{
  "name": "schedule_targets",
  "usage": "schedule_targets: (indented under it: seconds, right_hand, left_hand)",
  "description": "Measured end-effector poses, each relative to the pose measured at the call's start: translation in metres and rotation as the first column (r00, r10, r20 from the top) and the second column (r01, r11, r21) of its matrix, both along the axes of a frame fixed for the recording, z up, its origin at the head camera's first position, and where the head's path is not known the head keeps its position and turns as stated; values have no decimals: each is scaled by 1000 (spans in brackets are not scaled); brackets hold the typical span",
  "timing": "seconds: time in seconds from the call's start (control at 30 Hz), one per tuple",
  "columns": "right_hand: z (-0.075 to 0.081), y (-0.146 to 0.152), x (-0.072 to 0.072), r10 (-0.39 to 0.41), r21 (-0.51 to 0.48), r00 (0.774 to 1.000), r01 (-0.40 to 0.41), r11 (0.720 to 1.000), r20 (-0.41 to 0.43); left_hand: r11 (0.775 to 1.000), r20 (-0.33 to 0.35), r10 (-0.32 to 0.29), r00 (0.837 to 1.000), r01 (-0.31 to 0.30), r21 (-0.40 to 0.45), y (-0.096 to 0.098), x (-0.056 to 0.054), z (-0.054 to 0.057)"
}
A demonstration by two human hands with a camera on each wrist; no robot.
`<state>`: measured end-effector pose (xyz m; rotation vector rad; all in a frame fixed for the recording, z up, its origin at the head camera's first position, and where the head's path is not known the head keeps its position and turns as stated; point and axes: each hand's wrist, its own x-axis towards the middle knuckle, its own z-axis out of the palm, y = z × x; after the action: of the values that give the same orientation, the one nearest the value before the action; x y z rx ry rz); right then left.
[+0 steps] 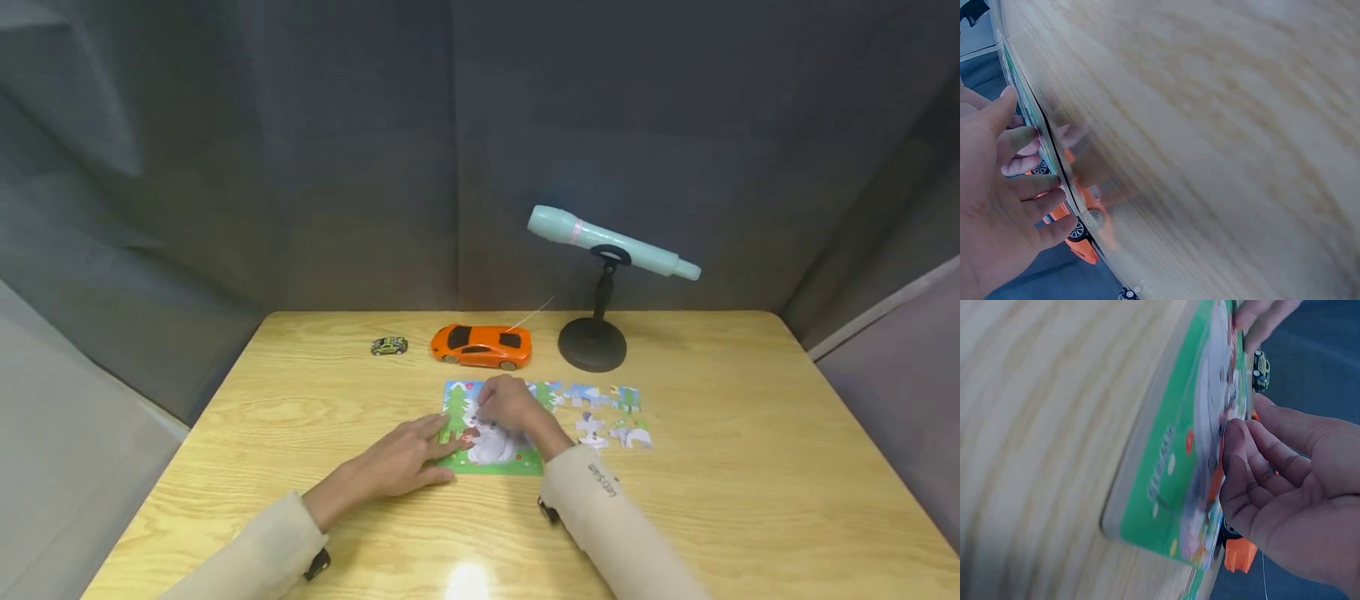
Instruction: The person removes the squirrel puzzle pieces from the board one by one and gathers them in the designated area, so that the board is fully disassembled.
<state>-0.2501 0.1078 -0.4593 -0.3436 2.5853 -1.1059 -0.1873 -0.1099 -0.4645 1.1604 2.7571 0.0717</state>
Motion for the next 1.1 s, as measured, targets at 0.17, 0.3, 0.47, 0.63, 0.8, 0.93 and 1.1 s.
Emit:
schedule_targets:
  seconds: [0.17, 0.3, 0.47, 0.63, 0.8, 0.93, 1.1]
  right_hand:
    - [-2, -8, 4, -24, 6, 1000, 24, 1000, -11]
    - [-4, -14, 5, -38, 40, 999, 39, 998, -32]
    - [-4, -21, 9, -47, 80, 998, 51, 995, -48]
    - [-3, -22, 11, -48, 91, 999, 49, 995, -16]
    - [-4, -21, 11, -18, 93, 1000, 20, 996, -23]
    - [-4, -23, 8, -20, 111, 1000, 22, 994, -15]
    - [-4, -24, 6, -7, 152, 1000, 7, 988, -2]
  left_hand:
    - [1000, 11, 5, 1000, -5, -8, 1, 2, 0]
    - [1000, 23, 15, 1000, -15, -19, 2, 4, 2]
    - [999, 17, 21, 1000, -21, -38, 3, 7, 3]
    - [999, 8, 11, 1000, -11, -48, 3, 7, 3]
    - [998, 0, 5, 1000, -5, -59, 3, 6, 4]
    - [998, 3, 9, 1000, -8, -69, 3, 5, 5]
    - [997, 7, 13, 1000, -13, -71, 3, 5, 5]
